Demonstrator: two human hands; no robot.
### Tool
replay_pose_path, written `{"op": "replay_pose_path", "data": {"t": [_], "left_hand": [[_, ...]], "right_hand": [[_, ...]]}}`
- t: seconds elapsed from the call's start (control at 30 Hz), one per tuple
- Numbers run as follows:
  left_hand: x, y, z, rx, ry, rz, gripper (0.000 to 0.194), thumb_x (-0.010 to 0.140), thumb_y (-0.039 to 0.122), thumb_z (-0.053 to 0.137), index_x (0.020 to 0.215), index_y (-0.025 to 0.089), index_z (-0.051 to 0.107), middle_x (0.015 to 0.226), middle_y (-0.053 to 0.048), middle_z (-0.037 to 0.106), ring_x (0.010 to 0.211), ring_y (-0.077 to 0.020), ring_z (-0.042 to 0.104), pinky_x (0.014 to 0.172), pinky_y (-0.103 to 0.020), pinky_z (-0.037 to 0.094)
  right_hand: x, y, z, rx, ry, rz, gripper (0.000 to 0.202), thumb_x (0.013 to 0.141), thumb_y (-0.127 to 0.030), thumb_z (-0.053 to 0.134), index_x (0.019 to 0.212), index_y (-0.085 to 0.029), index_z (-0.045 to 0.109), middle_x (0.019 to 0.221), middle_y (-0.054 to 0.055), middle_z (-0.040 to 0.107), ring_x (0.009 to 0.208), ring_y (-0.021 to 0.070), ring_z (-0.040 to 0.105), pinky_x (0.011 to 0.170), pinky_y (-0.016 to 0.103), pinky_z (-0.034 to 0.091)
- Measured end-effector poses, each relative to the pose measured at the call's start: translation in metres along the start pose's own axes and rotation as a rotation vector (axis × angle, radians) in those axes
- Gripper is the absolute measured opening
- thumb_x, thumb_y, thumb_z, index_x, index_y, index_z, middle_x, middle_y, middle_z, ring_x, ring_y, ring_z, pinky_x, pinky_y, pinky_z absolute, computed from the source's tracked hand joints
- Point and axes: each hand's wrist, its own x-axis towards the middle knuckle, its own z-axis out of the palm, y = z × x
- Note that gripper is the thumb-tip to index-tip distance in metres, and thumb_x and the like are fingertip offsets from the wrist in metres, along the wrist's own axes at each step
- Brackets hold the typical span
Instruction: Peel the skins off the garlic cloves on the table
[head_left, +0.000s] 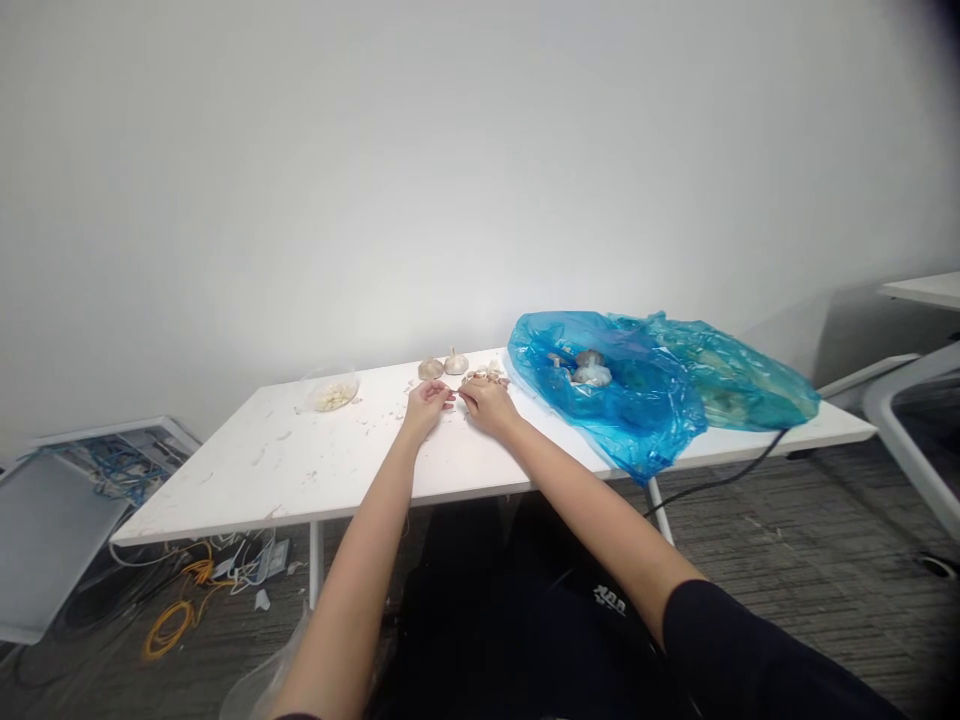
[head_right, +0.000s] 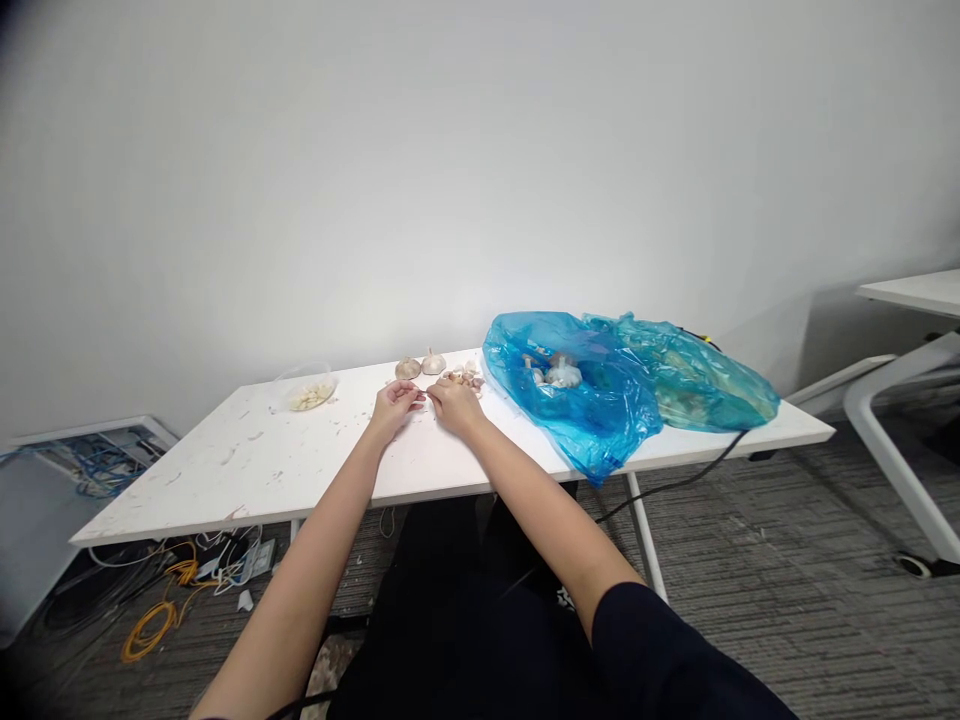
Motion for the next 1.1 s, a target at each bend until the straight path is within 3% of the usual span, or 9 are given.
{"op": "replay_pose_path", "data": {"t": [0.6, 0.8, 0.97, 1.1], "left_hand": [[0.0009, -0.001, 0.0008, 0.004, 0.026, -0.001, 0.03, 0.066, 0.034, 0.078, 0.075, 0.014, 0.058, 0.067, -0.003, 0.063, 0.068, -0.015, 0.066, 0.063, -0.027, 0.054], [0.0018, 0.0009, -0.0006, -0.021, 0.104, -0.027, 0.032, 0.066, 0.036, 0.078, 0.079, 0.014, 0.058, 0.07, -0.002, 0.063, 0.07, -0.0155, 0.067, 0.065, -0.029, 0.055], [0.0, 0.002, -0.0021, -0.072, 0.004, -0.04, 0.039, 0.064, 0.041, 0.08, 0.081, 0.014, 0.058, 0.076, -0.003, 0.064, 0.073, -0.0151, 0.067, 0.064, -0.027, 0.055], [-0.0014, 0.0036, -0.0037, -0.163, -0.049, -0.076, 0.04, 0.063, 0.04, 0.081, 0.084, 0.015, 0.058, 0.081, -0.004, 0.066, 0.076, -0.0152, 0.067, 0.066, -0.026, 0.055]], "right_hand": [[0.003, -0.0083, 0.0028, -0.041, 0.005, 0.078, 0.026, 0.089, -0.013, 0.044, 0.082, -0.016, 0.069, 0.092, 0.009, 0.067, 0.087, 0.0187, 0.057, 0.079, 0.028, 0.038], [0.0026, -0.0027, 0.0005, -0.002, 0.068, 0.142, 0.026, 0.092, -0.017, 0.044, 0.093, -0.018, 0.07, 0.099, 0.008, 0.068, 0.092, 0.0181, 0.058, 0.085, 0.029, 0.038], [0.0, -0.0067, -0.0028, 0.031, 0.066, 0.098, 0.025, 0.094, -0.022, 0.045, 0.097, -0.019, 0.069, 0.1, 0.006, 0.068, 0.095, 0.0177, 0.058, 0.083, 0.027, 0.038], [0.0, -0.0084, -0.0023, 0.036, 0.085, 0.153, 0.025, 0.095, -0.027, 0.044, 0.098, -0.021, 0.068, 0.102, 0.005, 0.068, 0.094, 0.0173, 0.058, 0.083, 0.027, 0.039]]}}
